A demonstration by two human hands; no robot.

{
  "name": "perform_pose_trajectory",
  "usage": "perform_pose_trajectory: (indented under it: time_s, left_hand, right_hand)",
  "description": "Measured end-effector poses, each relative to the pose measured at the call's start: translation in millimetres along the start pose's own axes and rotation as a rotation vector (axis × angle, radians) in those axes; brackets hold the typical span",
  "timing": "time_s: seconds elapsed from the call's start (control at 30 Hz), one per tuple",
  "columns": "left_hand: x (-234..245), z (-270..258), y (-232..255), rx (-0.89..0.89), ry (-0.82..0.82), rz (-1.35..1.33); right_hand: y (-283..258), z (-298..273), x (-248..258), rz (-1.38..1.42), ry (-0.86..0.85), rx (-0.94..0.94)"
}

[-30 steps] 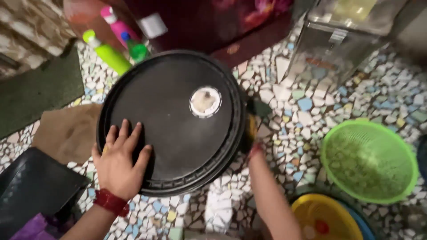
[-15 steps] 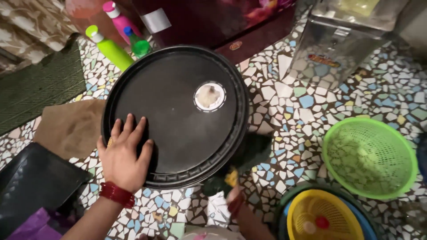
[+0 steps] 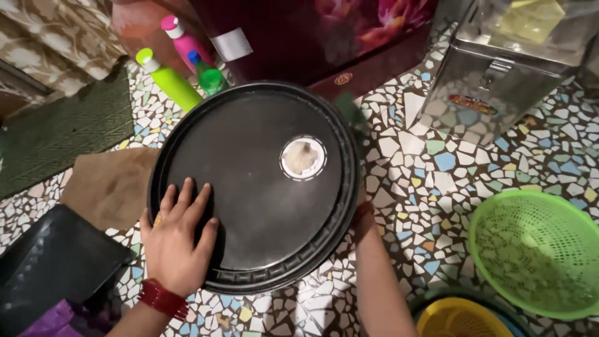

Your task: The person wipes the lid and sides of a black bucket with a green cloth, then stacks a green basket and a yellow bowl with a red lid inside it. The person then moves the bucket to a corner and adjusts its position.

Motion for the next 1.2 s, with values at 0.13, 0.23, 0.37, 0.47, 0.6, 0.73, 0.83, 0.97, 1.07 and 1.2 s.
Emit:
perform_pose_trajectory:
  time_s: [0.13,0.23,0.37,0.47,0.6,0.73,0.83,0.97,1.07,1.2]
  left_hand:
    - [-2,0,-1,-0.001,-0.002,0.015]
    - [-4,2,-2,-0.006,0.003,0.022]
    - [-10,4,-6,0.025,-0.016,0.006]
    - [-13,3,-11,0.048,0.072,-0.003]
    - [-13,-7,-10,0.196,0.297,-0.042]
    - [-29,-2,4,0.276,-0.054,0.171]
    - [-41,11,27,0.263,-0.225,0.229]
    - [-44,25,35,0.267,-0.283,0.265]
    - [-45,30,16,0.219,-0.317,0.308]
    - [-44,37,-37,0.038,-0.280,0.276]
  right_hand:
    - [55,-44,-8,-0.005,0.039,-0.075]
    - [57,-94,2,-0.048,0.139,-0.160]
    - [-19,-120,50,0.785,0.306,0.055]
    - [-150,-97,90,0.982,0.032,0.334]
    - [-368,-74,40,0.153,-0.420,0.659]
    - [-418,-64,26,-0.612,-0.158,0.433]
    - [-419,-61,24,-0.608,-0.112,0.523]
    - [-406,-67,22,-0.355,-0.190,0.402]
    - [-409,-84,18,-0.362,-0.115,0.496]
    - [-386,-119,3,-0.417,0.067,0.360]
Point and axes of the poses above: each hand's wrist, its own z-axis towards the middle knuckle, its own x-axis out of the back of the hand, y = z × x, the point moved 4 cm from there along z, towards the middle knuckle, and after that the axes turned 9 degrees about -z, right-handed, at the moved point
